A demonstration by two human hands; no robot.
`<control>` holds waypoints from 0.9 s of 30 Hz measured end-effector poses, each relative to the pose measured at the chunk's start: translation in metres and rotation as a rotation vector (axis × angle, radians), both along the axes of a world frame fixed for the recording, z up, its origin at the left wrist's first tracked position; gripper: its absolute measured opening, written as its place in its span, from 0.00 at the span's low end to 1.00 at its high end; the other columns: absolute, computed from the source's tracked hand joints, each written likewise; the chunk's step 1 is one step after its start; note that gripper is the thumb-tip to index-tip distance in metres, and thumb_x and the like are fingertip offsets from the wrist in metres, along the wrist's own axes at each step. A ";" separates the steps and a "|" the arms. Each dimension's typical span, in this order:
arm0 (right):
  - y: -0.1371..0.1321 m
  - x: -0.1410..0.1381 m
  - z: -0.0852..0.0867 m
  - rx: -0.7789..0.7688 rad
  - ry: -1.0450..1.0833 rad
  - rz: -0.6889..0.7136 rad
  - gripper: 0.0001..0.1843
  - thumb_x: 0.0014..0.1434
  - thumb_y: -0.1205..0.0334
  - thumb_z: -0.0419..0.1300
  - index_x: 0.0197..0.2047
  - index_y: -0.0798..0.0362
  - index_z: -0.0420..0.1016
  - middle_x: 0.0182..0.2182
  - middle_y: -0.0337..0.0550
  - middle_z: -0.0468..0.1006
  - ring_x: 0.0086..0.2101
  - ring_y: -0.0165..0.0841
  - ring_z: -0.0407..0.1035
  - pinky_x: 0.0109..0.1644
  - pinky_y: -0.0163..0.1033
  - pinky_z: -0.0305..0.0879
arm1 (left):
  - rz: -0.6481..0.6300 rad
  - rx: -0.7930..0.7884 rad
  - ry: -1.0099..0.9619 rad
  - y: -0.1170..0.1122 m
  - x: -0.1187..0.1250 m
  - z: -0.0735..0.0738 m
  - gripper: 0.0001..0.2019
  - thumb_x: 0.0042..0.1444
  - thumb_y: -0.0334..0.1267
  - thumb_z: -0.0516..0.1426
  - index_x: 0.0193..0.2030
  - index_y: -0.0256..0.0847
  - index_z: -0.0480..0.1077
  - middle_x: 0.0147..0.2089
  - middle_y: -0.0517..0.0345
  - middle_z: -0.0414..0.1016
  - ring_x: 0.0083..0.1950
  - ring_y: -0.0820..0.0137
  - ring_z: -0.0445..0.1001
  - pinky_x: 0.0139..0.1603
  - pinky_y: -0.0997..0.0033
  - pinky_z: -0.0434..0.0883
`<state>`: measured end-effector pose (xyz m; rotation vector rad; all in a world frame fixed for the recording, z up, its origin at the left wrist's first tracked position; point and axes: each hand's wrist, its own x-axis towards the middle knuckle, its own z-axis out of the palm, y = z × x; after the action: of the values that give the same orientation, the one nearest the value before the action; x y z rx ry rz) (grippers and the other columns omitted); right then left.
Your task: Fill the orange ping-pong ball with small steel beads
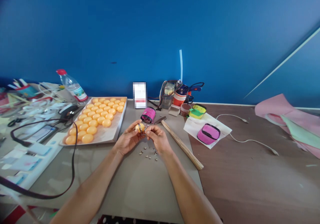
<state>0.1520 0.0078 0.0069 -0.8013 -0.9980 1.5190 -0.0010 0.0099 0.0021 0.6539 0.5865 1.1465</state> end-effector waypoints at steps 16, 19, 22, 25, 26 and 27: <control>0.003 -0.001 -0.009 0.019 -0.058 -0.022 0.10 0.44 0.57 0.66 0.26 0.52 0.71 0.17 0.33 0.66 0.21 0.25 0.56 0.27 0.33 0.52 | 0.013 0.086 0.065 0.002 0.003 -0.004 0.19 0.47 0.32 0.64 0.47 0.41 0.69 0.41 0.58 0.73 0.38 0.74 0.70 0.40 0.73 0.64; 0.002 -0.002 -0.008 0.008 -0.093 -0.028 0.10 0.44 0.57 0.66 0.26 0.53 0.71 0.17 0.33 0.66 0.21 0.25 0.56 0.27 0.33 0.51 | 0.023 0.094 0.082 0.002 0.003 -0.006 0.20 0.46 0.32 0.65 0.47 0.41 0.70 0.41 0.58 0.73 0.38 0.74 0.69 0.40 0.73 0.63; 0.002 -0.002 -0.007 0.005 -0.138 -0.044 0.10 0.44 0.57 0.65 0.26 0.53 0.71 0.18 0.33 0.66 0.21 0.25 0.56 0.27 0.34 0.52 | 0.030 0.107 0.098 0.003 0.004 -0.008 0.21 0.45 0.32 0.65 0.47 0.41 0.70 0.41 0.58 0.73 0.38 0.74 0.69 0.40 0.73 0.63; 0.003 -0.002 -0.007 0.013 -0.172 -0.051 0.09 0.45 0.57 0.64 0.25 0.53 0.71 0.18 0.33 0.65 0.21 0.25 0.56 0.27 0.34 0.52 | 0.035 0.119 0.113 0.003 0.005 -0.009 0.21 0.45 0.33 0.65 0.48 0.41 0.70 0.41 0.58 0.73 0.38 0.74 0.69 0.40 0.73 0.62; 0.003 -0.002 -0.008 0.015 -0.181 -0.053 0.09 0.44 0.57 0.64 0.25 0.53 0.70 0.18 0.33 0.65 0.21 0.25 0.56 0.27 0.34 0.52 | 0.040 0.121 0.119 0.003 0.005 -0.010 0.22 0.44 0.33 0.65 0.48 0.41 0.70 0.41 0.58 0.73 0.38 0.74 0.69 0.40 0.73 0.62; 0.003 -0.002 -0.009 0.016 -0.189 -0.057 0.09 0.44 0.57 0.64 0.25 0.53 0.70 0.18 0.33 0.65 0.21 0.25 0.56 0.27 0.34 0.52 | 0.047 0.122 0.126 0.004 0.006 -0.010 0.22 0.44 0.33 0.66 0.48 0.41 0.70 0.41 0.58 0.73 0.38 0.74 0.69 0.41 0.73 0.62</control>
<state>0.1497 0.0111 -0.0017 -0.9674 -1.1144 1.4042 0.0048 0.0135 -0.0077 0.8249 0.6446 1.1974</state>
